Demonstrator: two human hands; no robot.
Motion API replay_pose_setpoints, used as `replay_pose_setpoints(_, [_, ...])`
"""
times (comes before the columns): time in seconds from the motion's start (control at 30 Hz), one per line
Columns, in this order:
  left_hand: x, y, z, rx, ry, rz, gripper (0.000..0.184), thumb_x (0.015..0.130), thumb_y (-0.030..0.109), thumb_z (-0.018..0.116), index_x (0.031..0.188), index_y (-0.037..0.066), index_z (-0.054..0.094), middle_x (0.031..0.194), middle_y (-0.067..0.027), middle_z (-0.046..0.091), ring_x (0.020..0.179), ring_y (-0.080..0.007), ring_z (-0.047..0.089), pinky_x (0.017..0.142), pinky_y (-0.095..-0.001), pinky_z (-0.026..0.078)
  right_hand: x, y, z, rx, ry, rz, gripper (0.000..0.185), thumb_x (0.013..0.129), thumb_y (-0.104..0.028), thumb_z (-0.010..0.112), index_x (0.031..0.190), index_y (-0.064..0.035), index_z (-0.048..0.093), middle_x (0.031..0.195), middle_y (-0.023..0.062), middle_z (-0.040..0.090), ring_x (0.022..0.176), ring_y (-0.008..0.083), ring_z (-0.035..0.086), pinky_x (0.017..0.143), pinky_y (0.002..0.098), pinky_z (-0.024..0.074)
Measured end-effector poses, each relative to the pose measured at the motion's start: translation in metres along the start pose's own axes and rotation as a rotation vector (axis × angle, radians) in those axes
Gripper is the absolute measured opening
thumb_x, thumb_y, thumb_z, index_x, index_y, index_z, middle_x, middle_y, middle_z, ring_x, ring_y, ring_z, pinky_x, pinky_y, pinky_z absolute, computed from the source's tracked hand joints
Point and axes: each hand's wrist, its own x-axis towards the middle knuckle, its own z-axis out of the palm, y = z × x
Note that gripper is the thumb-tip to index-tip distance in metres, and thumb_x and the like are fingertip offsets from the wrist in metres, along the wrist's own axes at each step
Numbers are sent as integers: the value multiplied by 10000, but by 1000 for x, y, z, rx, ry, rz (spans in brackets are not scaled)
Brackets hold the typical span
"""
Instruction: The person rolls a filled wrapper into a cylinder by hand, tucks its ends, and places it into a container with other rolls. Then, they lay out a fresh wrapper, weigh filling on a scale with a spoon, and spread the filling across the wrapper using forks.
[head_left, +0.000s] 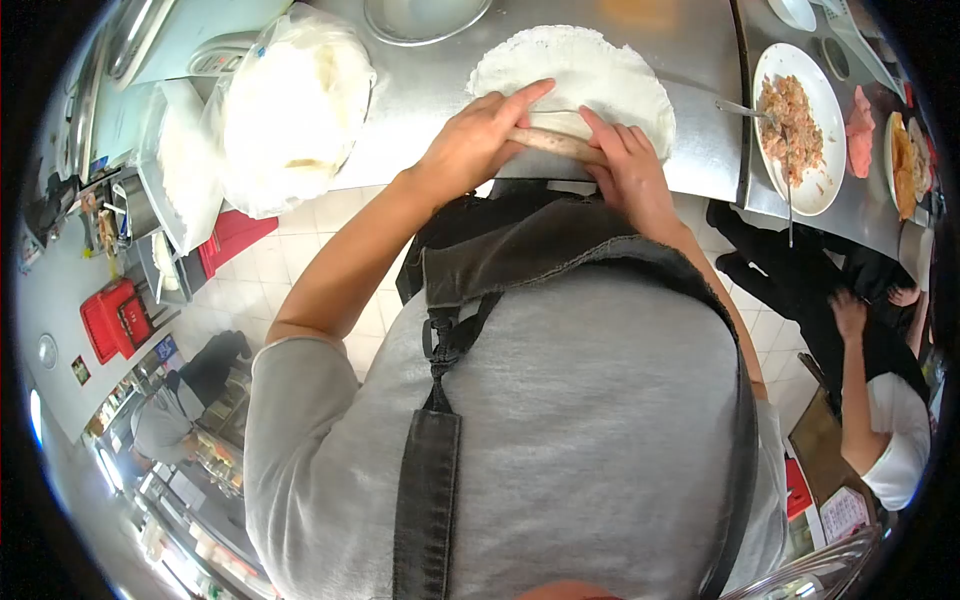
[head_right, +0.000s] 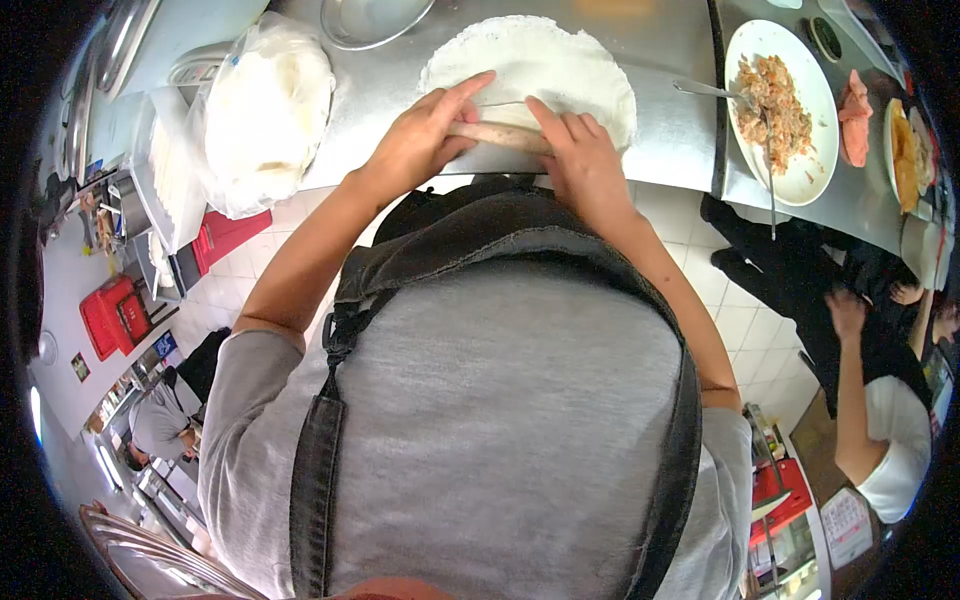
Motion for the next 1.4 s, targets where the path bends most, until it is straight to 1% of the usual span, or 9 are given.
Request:
replay_pose_setpoints(0.23, [0,-5,-13,21,-50,-33,889,795,-42,768,1551,231,387,1021,-83,663,938,-277,653,857,-401,559,-10,3,-15,22,85,56,801,701,70,785,1439,-104,526,996,74,646,951,285,603,890,394,474])
replay_pose_setpoints(0.37, [9,-6,-23,-175,-170,-258,902,819,-22,778,1573,241,357,1012,-62,682,926,-209,667,883,-365,557,-11,15,-17,109,108,67,584,726,-3,809,1259,-108,592,900,67,670,897,281,631,855,394,462])
replay_pose_setpoints(0.6, [14,-25,-28,-330,-89,-245,889,842,2,774,1589,205,336,1009,-41,696,897,-163,639,905,-333,520,-1,32,-25,142,7,225,117,833,-179,762,928,-140,704,887,19,676,927,266,631,837,411,427])
replay_pose_setpoints(0.7, [17,-32,-23,-340,-51,-280,831,863,11,753,1577,180,363,972,-30,710,894,-183,638,916,-331,502,7,28,-32,-187,69,186,89,842,-179,744,912,-130,718,955,26,678,976,274,618,849,409,432])
replay_pose_setpoints(0.77, [20,-36,-19,232,106,22,757,890,18,727,1557,175,407,993,-41,738,908,-214,649,909,-328,498,13,27,-29,-175,89,160,126,843,-140,742,963,-104,725,980,50,672,1004,292,609,870,409,457])
replay_pose_setpoints(0.9, [26,-16,-1,52,134,92,720,889,15,720,1533,186,450,1079,-51,753,976,-253,655,925,-345,513,24,13,-5,18,253,-126,261,807,-115,761,1065,-96,732,1009,71,658,981,293,602,844,410,474])
replay_pose_setpoints(0.97, [23,-8,8,-205,57,-1,729,870,20,730,1524,198,461,1129,-35,751,1020,-258,655,946,-364,533,23,-1,1,45,260,-157,358,768,-72,780,1122,-91,728,1007,77,650,963,288,600,820,407,485])
replay_pose_setpoints(1.07, [17,-7,9,-124,52,7,752,856,30,745,1527,206,454,1121,-4,762,1011,-265,659,932,-362,557,16,-9,8,-2,273,-153,439,693,-16,785,1121,-97,735,970,44,640,931,270,593,820,404,482])
replay_pose_setpoints(1.4, [19,-14,9,-139,26,-27,856,850,40,762,1586,191,351,1116,-49,767,964,-226,724,856,-344,594,7,-5,17,-196,322,-152,349,787,-49,686,1123,-122,750,901,13,603,875,223,557,738,366,443])
